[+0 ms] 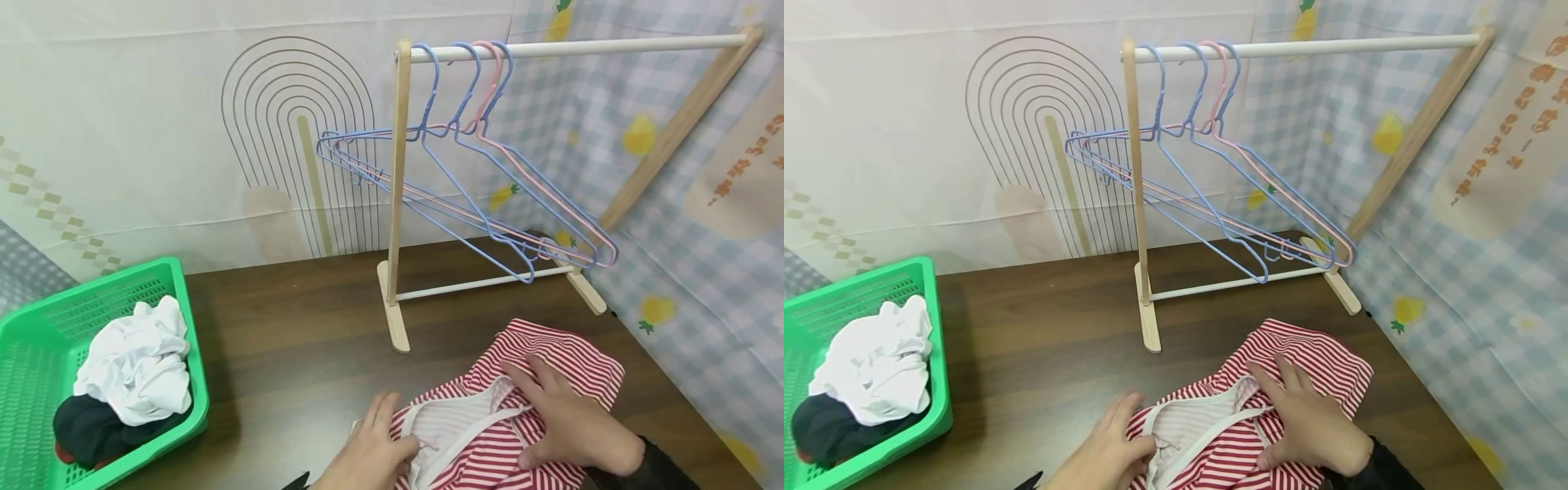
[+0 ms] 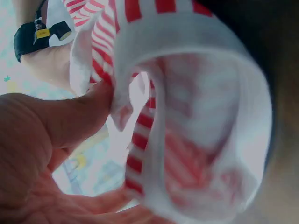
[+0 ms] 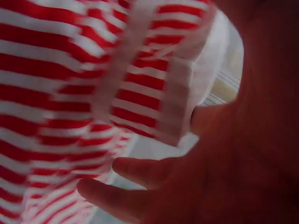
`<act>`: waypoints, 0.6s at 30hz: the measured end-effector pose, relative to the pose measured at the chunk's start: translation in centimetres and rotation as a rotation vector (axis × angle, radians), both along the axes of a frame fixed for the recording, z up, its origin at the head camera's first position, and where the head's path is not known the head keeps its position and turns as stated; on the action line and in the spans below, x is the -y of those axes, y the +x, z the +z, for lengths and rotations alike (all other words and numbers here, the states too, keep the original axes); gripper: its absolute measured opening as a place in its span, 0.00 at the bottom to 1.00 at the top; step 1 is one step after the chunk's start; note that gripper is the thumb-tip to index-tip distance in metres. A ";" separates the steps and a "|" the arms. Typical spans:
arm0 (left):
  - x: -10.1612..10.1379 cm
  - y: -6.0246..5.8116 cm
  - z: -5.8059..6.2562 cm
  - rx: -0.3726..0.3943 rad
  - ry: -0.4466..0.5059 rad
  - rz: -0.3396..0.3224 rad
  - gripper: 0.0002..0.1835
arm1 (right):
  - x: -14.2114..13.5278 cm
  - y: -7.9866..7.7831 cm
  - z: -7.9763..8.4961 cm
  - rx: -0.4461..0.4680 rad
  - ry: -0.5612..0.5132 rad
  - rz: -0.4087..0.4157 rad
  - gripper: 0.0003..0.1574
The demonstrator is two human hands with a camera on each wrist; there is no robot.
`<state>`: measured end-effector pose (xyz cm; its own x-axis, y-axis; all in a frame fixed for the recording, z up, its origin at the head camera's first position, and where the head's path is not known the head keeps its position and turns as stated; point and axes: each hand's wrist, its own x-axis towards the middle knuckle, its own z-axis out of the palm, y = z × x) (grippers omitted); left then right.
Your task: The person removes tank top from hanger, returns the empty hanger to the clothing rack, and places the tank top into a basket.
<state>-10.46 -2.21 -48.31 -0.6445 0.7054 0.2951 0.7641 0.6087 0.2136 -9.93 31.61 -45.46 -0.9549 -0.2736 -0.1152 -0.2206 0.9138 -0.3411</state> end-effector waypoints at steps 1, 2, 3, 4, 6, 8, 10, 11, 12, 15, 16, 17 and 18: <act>-0.2 0.0 0.0 0.074 -0.033 0.014 0.10 | 0.2 0.0 -0.3 0.040 0.002 -0.004 0.83; -0.4 -0.2 -0.1 0.127 -0.057 0.016 0.10 | 0.4 0.0 -0.5 0.078 0.003 -0.007 0.83; -0.5 -0.2 -0.2 0.173 -0.082 0.017 0.10 | 0.6 0.0 -0.8 0.096 0.012 -0.009 0.81; -0.7 -0.3 -0.3 0.194 -0.100 0.020 0.10 | 0.8 0.0 -1.0 0.102 0.021 -0.008 0.79; -1.0 -0.3 -0.5 0.182 -0.132 0.035 0.12 | 1.3 0.0 -1.2 0.093 0.042 -0.008 0.72; -1.2 -0.2 -0.7 0.136 -0.141 0.044 0.14 | 1.7 0.0 -1.4 0.046 0.059 0.015 0.62; -1.4 -0.2 -0.8 0.096 -0.139 0.052 0.17 | 1.9 0.0 -1.5 -0.001 0.053 0.038 0.53; -1.5 -0.2 -0.8 0.077 -0.142 0.057 0.20 | 2.0 0.0 -1.5 -0.009 0.034 0.055 0.49; -1.6 -0.2 -0.8 0.063 -0.145 0.060 0.23 | 2.2 0.0 -1.5 -0.014 0.018 0.072 0.45; -2.0 -0.2 -0.8 0.042 -0.169 0.066 0.31 | 2.7 -0.2 -1.7 -0.032 -0.020 0.117 0.33; -2.1 -0.1 -0.8 0.035 -0.184 0.063 0.31 | 2.9 -0.2 -1.8 -0.042 -0.024 0.129 0.29; -2.3 -0.1 -0.8 0.041 -0.194 0.055 0.30 | 3.1 -0.3 -1.9 -0.063 -0.025 0.144 0.27; -2.4 -0.1 -0.8 0.053 -0.201 0.047 0.28 | 3.4 -0.3 -2.0 -0.089 -0.022 0.152 0.26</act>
<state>-10.57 0.18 -49.11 -0.6890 0.7155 0.1159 0.7247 0.6779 0.1232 -10.27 28.22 -47.45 -0.9085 -0.4172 -0.0243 -0.3861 0.8601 -0.3333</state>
